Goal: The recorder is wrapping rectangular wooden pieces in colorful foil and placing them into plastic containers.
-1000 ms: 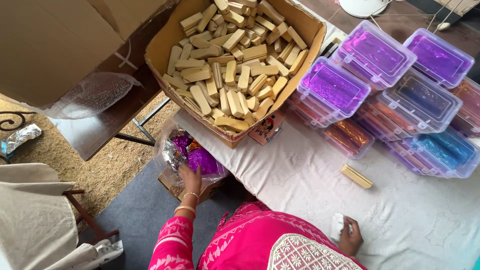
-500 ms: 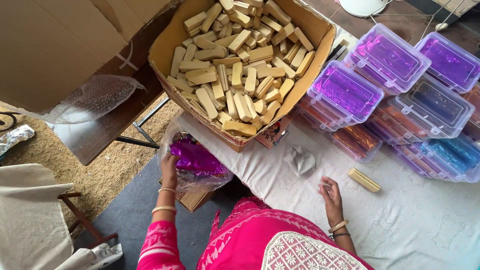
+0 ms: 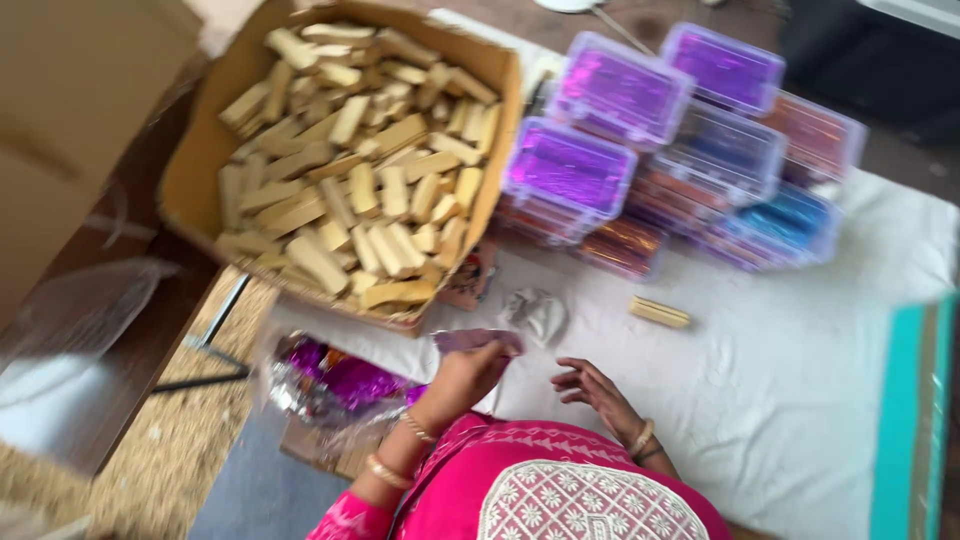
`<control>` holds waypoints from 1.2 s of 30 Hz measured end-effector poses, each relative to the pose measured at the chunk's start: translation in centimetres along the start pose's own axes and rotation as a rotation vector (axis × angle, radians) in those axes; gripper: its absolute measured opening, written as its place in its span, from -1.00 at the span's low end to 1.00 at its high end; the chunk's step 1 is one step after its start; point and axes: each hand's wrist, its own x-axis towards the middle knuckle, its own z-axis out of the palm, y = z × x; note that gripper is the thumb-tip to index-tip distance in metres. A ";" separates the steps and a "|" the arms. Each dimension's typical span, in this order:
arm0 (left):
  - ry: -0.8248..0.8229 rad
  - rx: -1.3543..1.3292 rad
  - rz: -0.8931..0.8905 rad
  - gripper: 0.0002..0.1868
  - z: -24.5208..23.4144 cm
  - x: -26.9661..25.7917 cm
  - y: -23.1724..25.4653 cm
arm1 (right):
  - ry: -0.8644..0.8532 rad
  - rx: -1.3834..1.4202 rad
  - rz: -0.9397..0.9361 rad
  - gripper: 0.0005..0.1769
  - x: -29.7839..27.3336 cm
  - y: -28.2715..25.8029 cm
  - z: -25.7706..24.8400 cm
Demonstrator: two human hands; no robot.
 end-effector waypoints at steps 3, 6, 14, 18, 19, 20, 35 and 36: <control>-0.179 0.175 0.320 -0.71 5.9 3.4 -0.5 | 0.034 0.105 -0.108 -0.38 -0.6 -1.8 1.1; -0.487 0.287 0.508 -0.65 12.4 5.0 -0.8 | 0.332 0.182 -0.081 -0.45 -1.4 -3.1 1.7; -0.962 -0.055 0.350 -0.35 15.7 6.9 1.5 | 0.891 0.145 -0.225 -0.79 -4.7 7.1 -10.7; -1.115 -0.051 0.147 -0.65 20.0 5.4 -2.8 | 0.933 0.028 -0.248 -0.78 -5.4 8.4 -15.1; -1.123 -0.049 0.149 -0.65 21.0 5.8 -3.2 | 0.939 0.032 -0.248 -0.78 -5.4 8.7 -15.8; -1.018 0.138 0.300 -0.65 21.8 6.2 -3.6 | 0.899 0.001 -0.250 -0.77 -5.0 8.9 -16.6; -0.835 0.537 0.472 -0.36 24.8 11.1 0.8 | 0.725 -0.564 -0.098 -0.53 -2.3 -1.3 -21.4; -0.818 0.549 0.473 -0.37 24.9 10.9 0.8 | 0.703 -0.731 0.039 -0.40 -2.2 -3.6 -20.3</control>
